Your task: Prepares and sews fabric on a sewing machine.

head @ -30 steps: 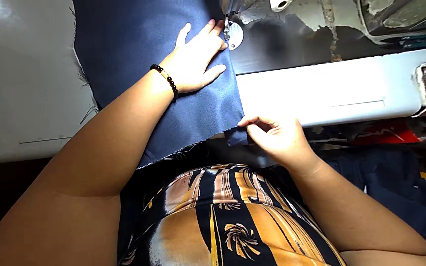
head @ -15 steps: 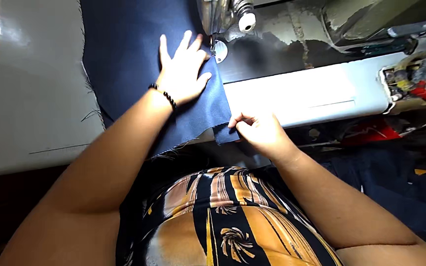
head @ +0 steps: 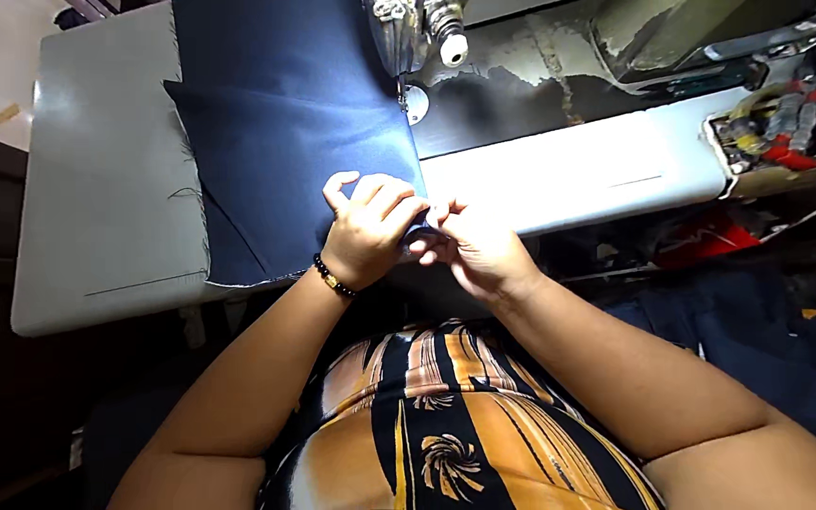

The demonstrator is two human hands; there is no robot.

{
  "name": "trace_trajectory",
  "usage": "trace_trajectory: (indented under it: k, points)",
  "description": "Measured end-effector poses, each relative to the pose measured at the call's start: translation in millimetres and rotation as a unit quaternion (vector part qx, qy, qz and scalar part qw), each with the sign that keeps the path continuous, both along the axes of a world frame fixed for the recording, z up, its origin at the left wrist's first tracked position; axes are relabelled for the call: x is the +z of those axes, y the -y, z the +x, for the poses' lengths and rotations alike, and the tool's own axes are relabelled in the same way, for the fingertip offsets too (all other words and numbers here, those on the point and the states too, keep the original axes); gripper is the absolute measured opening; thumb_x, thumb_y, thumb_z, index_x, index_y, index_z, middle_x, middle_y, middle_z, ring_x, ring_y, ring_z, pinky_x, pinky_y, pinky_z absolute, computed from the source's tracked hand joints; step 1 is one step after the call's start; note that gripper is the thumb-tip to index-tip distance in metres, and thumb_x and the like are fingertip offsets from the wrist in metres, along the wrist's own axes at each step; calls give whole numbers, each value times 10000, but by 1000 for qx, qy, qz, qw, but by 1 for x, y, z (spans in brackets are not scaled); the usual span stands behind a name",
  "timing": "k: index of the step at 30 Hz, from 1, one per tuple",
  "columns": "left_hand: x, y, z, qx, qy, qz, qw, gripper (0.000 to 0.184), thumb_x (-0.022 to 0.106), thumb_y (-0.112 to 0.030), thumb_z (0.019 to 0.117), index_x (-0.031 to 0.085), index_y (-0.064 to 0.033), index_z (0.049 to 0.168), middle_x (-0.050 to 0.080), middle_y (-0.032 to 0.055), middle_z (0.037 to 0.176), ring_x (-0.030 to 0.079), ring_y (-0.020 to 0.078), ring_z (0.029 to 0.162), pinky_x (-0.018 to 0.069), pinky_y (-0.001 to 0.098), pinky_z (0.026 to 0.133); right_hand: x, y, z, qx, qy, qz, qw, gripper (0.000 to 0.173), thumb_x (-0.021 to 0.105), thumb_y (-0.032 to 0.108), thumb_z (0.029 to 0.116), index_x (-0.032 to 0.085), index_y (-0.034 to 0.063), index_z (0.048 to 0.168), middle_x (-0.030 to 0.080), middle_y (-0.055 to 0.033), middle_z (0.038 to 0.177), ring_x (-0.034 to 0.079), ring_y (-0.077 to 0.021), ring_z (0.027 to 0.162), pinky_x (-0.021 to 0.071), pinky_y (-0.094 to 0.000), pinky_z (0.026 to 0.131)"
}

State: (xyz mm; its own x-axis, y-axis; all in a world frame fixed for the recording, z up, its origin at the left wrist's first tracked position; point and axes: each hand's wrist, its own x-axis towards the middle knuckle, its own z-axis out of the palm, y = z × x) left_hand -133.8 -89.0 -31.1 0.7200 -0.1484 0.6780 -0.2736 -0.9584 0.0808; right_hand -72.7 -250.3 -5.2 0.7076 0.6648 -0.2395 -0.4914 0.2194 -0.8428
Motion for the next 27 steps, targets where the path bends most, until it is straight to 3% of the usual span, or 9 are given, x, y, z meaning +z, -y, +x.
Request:
trace_trajectory:
  k: [6,8,9,11,12,14,18,24,27]
  points:
    - [3,1,12,-50,35,-121,991,95,680,-53,911,772,-31,901,734,137,866,666,246,894,443,409,930,-4,-4,18,7,187,-27,982,161,534,-22,998,505,44,1142,600,-4,771,559,-41,521,478,-171,451]
    - [10,-6,10,-47,24,-256,965,92,692,-38,901,754,24,929,723,141,899,658,172,917,508,280,877,-9,-8,39,-14,394,-53,917,234,519,47,1013,522,-9,1240,607,-15,942,595,-14,737,515,-158,637]
    - [14,-10,9,-44,16,-314,948,81,709,-43,911,723,32,938,712,113,915,661,112,909,538,234,849,-11,-12,51,-9,484,-55,873,303,495,56,1006,553,-32,1291,615,-65,1109,605,-60,978,521,-197,844]
    - [22,-20,7,-44,-4,-391,919,94,717,-64,933,684,10,981,686,34,941,647,33,889,548,196,816,-6,-23,69,42,584,-36,810,445,498,55,968,569,-24,1399,580,-168,1414,482,-242,1387,361,-371,1184]
    - [24,-22,5,-44,-18,-415,908,83,701,-52,943,662,-19,1009,674,-2,964,641,17,898,546,189,823,1,-28,72,78,613,-37,786,486,525,71,959,547,-8,1438,545,-178,1480,417,-289,1457,283,-412,1235]
    - [28,-23,0,-41,-41,-441,896,93,656,-28,973,631,-51,1060,653,-39,997,638,2,915,549,180,835,8,-42,74,103,643,-11,759,478,606,76,930,578,-24,1396,604,-189,1424,488,-327,1414,336,-445,1203]
    - [30,-23,-3,-42,-50,-455,888,113,625,-9,982,619,-59,1083,656,-53,983,646,-2,899,556,180,823,9,-54,75,92,616,1,783,267,667,79,915,662,-5,1168,715,-105,1052,657,-203,1039,505,-368,936]
    - [35,-6,-10,-40,-80,-258,962,67,673,-52,936,697,8,953,659,88,923,624,125,895,523,252,819,-1,-20,58,24,621,0,784,118,654,-8,881,764,-7,926,752,-165,1100,676,-258,1187,491,-375,1098]
    - [11,7,-11,-48,-122,-154,979,120,659,-104,930,747,-21,921,686,93,856,649,203,859,538,331,801,-31,6,36,-21,657,-143,740,130,643,74,911,772,57,895,701,-98,946,669,-211,915,545,-367,815]
